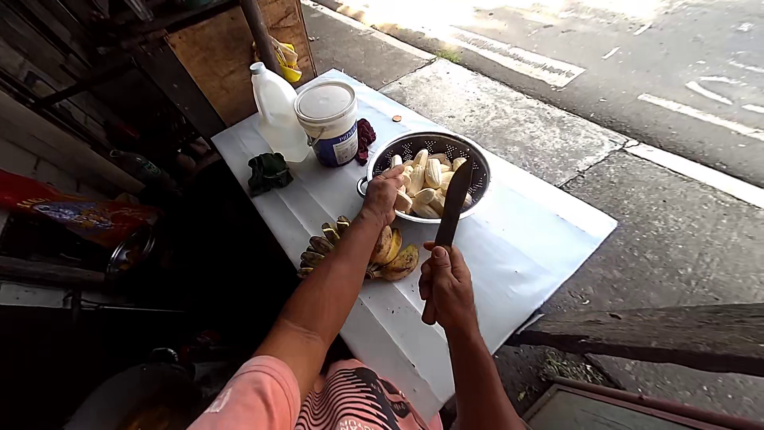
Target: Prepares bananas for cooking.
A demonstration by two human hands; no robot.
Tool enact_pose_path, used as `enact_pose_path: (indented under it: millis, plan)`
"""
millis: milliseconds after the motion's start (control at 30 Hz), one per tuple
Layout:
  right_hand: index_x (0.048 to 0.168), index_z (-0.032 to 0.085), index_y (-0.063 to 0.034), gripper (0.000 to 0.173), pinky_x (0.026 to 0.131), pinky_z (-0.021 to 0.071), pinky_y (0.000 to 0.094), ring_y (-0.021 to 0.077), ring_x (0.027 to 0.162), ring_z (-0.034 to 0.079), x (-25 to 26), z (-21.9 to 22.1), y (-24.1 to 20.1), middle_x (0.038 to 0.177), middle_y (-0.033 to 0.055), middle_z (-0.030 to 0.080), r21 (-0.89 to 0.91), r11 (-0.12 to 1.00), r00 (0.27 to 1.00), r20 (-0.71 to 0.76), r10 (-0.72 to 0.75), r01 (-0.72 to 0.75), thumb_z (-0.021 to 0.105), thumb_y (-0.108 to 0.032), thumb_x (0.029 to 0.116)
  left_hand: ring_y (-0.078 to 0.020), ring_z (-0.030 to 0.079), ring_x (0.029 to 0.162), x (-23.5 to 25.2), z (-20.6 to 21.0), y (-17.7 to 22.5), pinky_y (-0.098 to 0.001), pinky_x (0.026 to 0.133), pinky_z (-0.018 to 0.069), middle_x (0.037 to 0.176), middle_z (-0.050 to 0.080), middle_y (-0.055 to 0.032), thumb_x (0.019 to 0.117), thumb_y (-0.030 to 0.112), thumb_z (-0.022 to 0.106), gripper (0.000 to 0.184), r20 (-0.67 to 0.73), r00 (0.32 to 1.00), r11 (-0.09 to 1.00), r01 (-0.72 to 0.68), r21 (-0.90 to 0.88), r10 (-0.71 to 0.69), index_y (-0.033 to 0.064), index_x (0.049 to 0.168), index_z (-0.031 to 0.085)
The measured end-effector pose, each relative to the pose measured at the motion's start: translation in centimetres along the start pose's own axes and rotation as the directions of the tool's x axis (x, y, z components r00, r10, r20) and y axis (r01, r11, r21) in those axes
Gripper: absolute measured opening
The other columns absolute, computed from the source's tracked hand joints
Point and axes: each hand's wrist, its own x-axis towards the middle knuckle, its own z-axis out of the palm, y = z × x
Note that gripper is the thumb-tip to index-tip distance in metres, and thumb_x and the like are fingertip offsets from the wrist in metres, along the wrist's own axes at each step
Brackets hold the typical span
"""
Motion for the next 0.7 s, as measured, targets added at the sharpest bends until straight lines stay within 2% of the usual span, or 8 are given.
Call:
enact_pose_path:
  millis: [100, 167, 200, 267, 367, 467, 533, 700]
  plan:
    - [0.133, 0.049, -0.0025, 0.038, 0.039, 0.0468, 0.0221, 0.0082, 0.042, 0.049, 0.4, -1.3, -0.1, 0.064, 0.0009, 0.055, 0.031, 1.0, 0.999, -0.052, 0.007, -0.006, 0.027, -0.026, 0.1132, -0.0316, 0.033, 0.152, 2.4, -0.3, 2.6, -0.0474, 0.123, 0.0295, 0.162, 0.036, -0.023, 0.1071, 0.013, 0.046, 0.042, 0.156, 0.957, 0.841, -0.289, 0.458, 0.245, 0.0004, 0.146, 0.055]
    - [0.14, 0.045, -0.0007, 0.043, 0.039, 0.0441, 0.0206, 0.0076, 0.043, 0.05, 0.3, -2.0, 0.4, 0.071, 0.0037, 0.064, 0.021, 0.999, 0.999, -0.038, 0.028, -0.027, 0.024, -0.027, 0.1132, -0.0254, 0.054, 0.136, 0.2, -1.2, 2.2, -0.0437, 0.112, 0.0454, 0.157, 0.045, -0.0201, 0.1085, 0.017, 0.046, 0.045, 0.12, 0.977, 0.82, -0.215, 0.531, 0.179, 0.0032, 0.151, 0.049]
    - [0.142, 0.044, -0.0002, 0.043, 0.039, 0.0425, 0.0203, 0.0074, 0.044, 0.05, 0.4, -2.3, 0.8, 0.076, 0.0047, 0.068, -0.006, 0.999, 0.999, -0.016, 0.043, -0.043, 0.025, -0.025, 0.1127, -0.0221, 0.069, 0.106, -1.6, -1.5, 1.2, -0.0399, 0.091, 0.0586, 0.147, 0.053, -0.0217, 0.1085, 0.019, 0.05, 0.048, 0.07, 0.993, 0.83, -0.118, 0.546, 0.096, 0.005, 0.154, 0.044]
    - [0.143, 0.044, -0.0022, 0.04, 0.043, 0.0436, 0.0212, 0.0079, 0.049, 0.053, 0.7, -2.6, 1.7, 0.084, 0.004, 0.07, -0.104, 0.993, 0.997, 0.046, 0.067, -0.062, 0.031, -0.022, 0.1098, -0.0264, 0.072, 0.077, -4.5, -2.9, -1.9, -0.0403, 0.069, 0.063, 0.145, 0.05, -0.0262, 0.1057, 0.021, 0.058, 0.067, 0.014, 0.992, 0.785, 0.092, 0.613, -0.127, 0.0112, 0.163, 0.025]
    - [0.155, 0.042, -0.0115, 0.047, 0.058, 0.0555, 0.0261, 0.0109, 0.067, 0.064, 1.3, -2.7, 3.4, 0.091, 0.0036, 0.069, -0.342, 0.937, 0.982, 0.144, 0.12, -0.065, 0.044, -0.023, 0.1089, -0.0354, 0.069, 0.103, -5.5, -4.7, -4.7, -0.0512, 0.088, 0.0592, 0.152, 0.047, -0.024, 0.0941, 0.018, 0.074, 0.092, -0.003, 0.984, 0.558, 0.104, 0.823, -0.178, 0.0076, 0.164, 0.015]
    - [0.155, 0.046, -0.016, 0.048, 0.077, 0.0551, 0.0423, 0.0206, 0.08, 0.066, 1.5, -2.8, 4.6, 0.099, 0.0105, 0.071, -0.676, 0.735, 0.979, 0.175, 0.102, 0.044, 0.044, -0.031, 0.1093, -0.0375, 0.069, 0.091, -5.3, -5.4, -5.1, -0.0523, 0.075, 0.0604, 0.131, 0.06, -0.026, 0.0892, 0.018, 0.081, 0.094, 0.008, 0.981, 0.553, 0.101, 0.827, -0.192, 0.0069, 0.162, 0.023]
    - [0.155, 0.048, -0.0192, 0.049, 0.087, 0.0541, 0.0563, 0.0332, 0.099, 0.07, 1.0, -2.8, 4.7, 0.112, 0.0166, 0.072, -0.822, 0.558, 0.98, 0.183, 0.076, 0.111, 0.038, -0.038, 0.1102, -0.0339, 0.069, 0.088, -5.3, -5.9, -5.3, -0.0498, 0.075, 0.0597, 0.119, 0.065, -0.0242, 0.09, 0.018, 0.08, 0.068, 0.045, 0.973, 0.553, 0.09, 0.829, -0.227, 0.0047, 0.148, 0.047]
    - [0.15, 0.052, -0.0237, 0.046, 0.069, 0.0557, 0.0533, 0.0371, 0.085, 0.071, -0.2, -1.5, 4.1, 0.101, 0.0179, 0.07, -0.961, 0.219, 0.981, 0.185, 0.052, 0.169, 0.038, -0.036, 0.1088, -0.028, 0.07, 0.082, -5.9, -6.5, -6.8, -0.0495, 0.076, 0.0587, 0.098, 0.071, -0.0173, 0.0842, 0.014, 0.08, 0.037, 0.026, 0.99, 0.61, 0.065, 0.79, -0.139, 0.0028, 0.117, 0.067]
